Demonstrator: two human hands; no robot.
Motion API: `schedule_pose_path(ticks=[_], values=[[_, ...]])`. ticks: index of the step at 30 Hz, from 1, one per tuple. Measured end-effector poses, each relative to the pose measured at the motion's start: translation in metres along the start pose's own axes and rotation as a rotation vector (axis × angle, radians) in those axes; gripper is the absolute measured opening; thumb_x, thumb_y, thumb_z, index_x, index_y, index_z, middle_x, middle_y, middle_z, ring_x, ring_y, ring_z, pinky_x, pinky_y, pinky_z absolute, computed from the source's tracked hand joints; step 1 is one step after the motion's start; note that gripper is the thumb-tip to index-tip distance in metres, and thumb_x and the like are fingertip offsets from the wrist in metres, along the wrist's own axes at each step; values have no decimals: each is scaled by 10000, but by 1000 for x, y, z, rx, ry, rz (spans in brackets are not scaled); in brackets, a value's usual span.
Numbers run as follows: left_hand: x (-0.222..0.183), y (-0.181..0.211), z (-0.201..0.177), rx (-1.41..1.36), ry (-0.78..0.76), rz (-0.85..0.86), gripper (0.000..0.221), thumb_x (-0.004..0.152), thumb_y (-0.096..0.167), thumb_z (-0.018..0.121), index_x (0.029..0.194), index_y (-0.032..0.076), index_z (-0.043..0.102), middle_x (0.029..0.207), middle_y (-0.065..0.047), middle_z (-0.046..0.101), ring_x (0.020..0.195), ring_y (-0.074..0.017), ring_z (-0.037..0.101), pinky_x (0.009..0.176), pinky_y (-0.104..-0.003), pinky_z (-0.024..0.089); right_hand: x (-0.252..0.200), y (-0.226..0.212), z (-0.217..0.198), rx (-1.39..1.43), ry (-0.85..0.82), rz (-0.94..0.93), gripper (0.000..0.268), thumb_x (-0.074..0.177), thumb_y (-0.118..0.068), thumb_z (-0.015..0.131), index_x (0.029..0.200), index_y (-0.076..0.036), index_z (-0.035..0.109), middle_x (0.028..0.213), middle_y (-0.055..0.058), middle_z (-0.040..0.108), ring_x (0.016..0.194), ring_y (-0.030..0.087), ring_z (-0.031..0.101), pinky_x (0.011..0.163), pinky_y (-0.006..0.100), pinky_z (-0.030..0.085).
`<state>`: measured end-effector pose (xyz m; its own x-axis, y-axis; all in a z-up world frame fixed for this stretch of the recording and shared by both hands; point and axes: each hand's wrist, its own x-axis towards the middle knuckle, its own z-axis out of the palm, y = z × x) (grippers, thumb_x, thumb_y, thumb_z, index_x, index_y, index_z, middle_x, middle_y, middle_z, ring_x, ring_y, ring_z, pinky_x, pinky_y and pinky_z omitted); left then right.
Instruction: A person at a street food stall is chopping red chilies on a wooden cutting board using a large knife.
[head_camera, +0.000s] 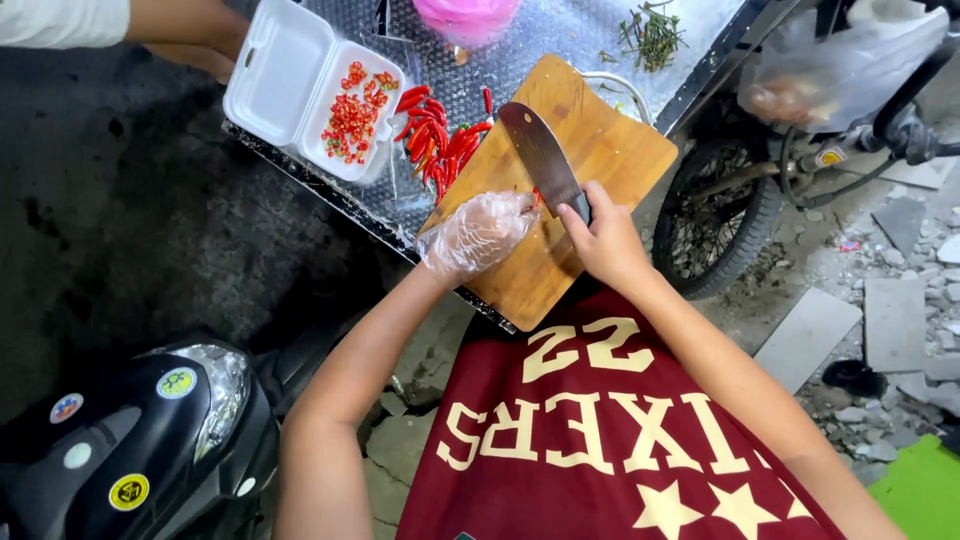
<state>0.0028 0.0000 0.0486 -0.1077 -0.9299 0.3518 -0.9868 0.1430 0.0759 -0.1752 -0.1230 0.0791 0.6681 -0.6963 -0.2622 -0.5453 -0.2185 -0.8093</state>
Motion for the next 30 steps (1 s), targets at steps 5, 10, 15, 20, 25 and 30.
schedule_pose_path(ticks=[5, 10, 15, 20, 25, 30], values=[[-11, -8, 19, -51, -17, 37, 124, 1008, 195, 610, 923, 212, 698, 888, 16, 656, 892, -175, 682, 755, -325, 584, -4, -2, 11, -54, 35, 18, 162, 1001, -322, 651, 1082, -191, 598, 551, 138, 589, 581, 350, 648, 526, 411, 473], [-14, -8, 36, -216, -66, -133, 114, 1015, 281, 600, 966, 212, 676, 884, 8, 650, 908, -161, 694, 785, -315, 596, -5, -9, 14, -74, 40, 50, 162, 1004, -313, 635, 1104, -190, 598, 584, 178, 619, 634, 387, 676, 561, 430, 504], [-12, -16, 33, -44, -61, 43, 109, 989, 263, 612, 886, 252, 647, 873, 50, 627, 909, -131, 659, 769, -306, 574, -3, -9, 13, -102, 39, 50, 181, 994, -331, 638, 1114, -203, 593, 632, 196, 648, 710, 422, 692, 595, 470, 520], [-18, -12, 47, -187, -139, -59, 111, 1003, 280, 589, 933, 234, 663, 918, 13, 659, 938, -178, 683, 789, -344, 588, -6, -20, 14, -197, 4, 51, 207, 995, -327, 621, 1123, -173, 568, 682, 232, 664, 748, 456, 699, 629, 510, 538], [-12, -12, 48, -380, -190, -215, 165, 1007, 361, 580, 1008, 227, 675, 916, -11, 653, 927, -199, 694, 762, -364, 611, -8, -16, 14, -285, -54, 95, 215, 1000, -357, 592, 1122, -189, 537, 725, 245, 679, 778, 462, 706, 659, 535, 549], [-25, -20, 63, -192, -171, -15, 137, 986, 319, 614, 885, 235, 655, 925, 24, 649, 947, -168, 665, 764, -328, 590, -8, -19, 14, -235, -49, 112, 221, 1011, -341, 583, 1103, -147, 531, 745, 281, 662, 797, 496, 690, 658, 545, 535]])
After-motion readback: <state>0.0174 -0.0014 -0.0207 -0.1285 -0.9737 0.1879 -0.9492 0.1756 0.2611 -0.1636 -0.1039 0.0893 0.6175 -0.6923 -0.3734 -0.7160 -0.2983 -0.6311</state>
